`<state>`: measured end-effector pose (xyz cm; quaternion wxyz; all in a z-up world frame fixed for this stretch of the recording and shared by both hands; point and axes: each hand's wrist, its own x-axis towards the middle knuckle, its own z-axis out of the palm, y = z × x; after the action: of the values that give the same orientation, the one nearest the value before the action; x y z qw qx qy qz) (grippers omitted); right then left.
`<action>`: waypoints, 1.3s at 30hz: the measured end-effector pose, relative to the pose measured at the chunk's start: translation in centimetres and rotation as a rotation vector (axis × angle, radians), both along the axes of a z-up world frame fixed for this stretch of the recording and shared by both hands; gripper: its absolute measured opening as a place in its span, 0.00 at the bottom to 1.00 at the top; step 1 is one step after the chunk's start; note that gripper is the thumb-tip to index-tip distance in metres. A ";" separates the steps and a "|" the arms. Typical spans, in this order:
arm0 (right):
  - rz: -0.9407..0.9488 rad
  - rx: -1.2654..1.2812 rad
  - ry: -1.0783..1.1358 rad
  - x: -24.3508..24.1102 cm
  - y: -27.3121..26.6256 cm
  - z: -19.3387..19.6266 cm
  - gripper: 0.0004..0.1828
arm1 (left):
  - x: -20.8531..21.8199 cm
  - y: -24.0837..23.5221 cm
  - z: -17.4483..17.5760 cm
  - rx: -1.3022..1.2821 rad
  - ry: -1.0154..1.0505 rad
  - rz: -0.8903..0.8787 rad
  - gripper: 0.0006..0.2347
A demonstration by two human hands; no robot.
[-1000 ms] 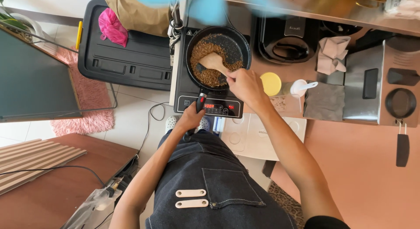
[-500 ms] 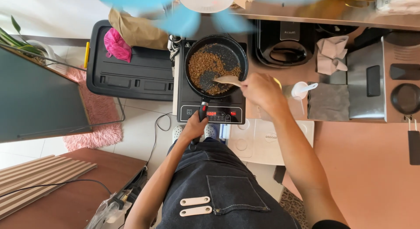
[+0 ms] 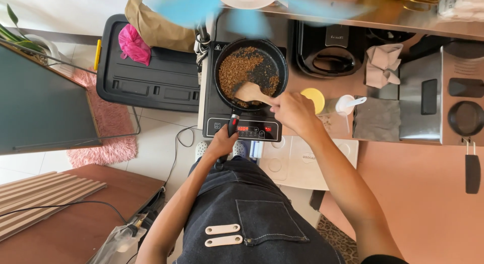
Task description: Roasting coffee beans in a pan on an induction cooker by stirring them continuously.
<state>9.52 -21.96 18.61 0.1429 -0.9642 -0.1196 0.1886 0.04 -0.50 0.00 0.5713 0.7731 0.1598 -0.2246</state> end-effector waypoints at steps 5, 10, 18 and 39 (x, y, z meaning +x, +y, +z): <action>-0.104 -0.094 0.160 0.8 -1.7 3.2 0.15 | 0.1 0.2 0.4 0.025 0.030 -0.010 0.13; -0.080 0.036 0.197 0.9 1.4 -0.2 0.18 | 0.3 0.1 -0.5 0.014 0.023 -0.009 0.13; -0.156 0.147 0.043 1.8 3.8 -1.6 0.17 | 0.2 0.3 -1.7 0.085 -0.009 -0.031 0.15; 0.057 0.129 -0.119 2.3 4.2 -4.8 0.16 | -0.2 -0.1 -4.9 0.083 -0.120 -0.013 0.15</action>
<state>11.82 -17.80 13.77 0.1920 -0.9587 -0.1671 0.1271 -0.17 -0.63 -4.91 0.5458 0.8092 0.1294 -0.1746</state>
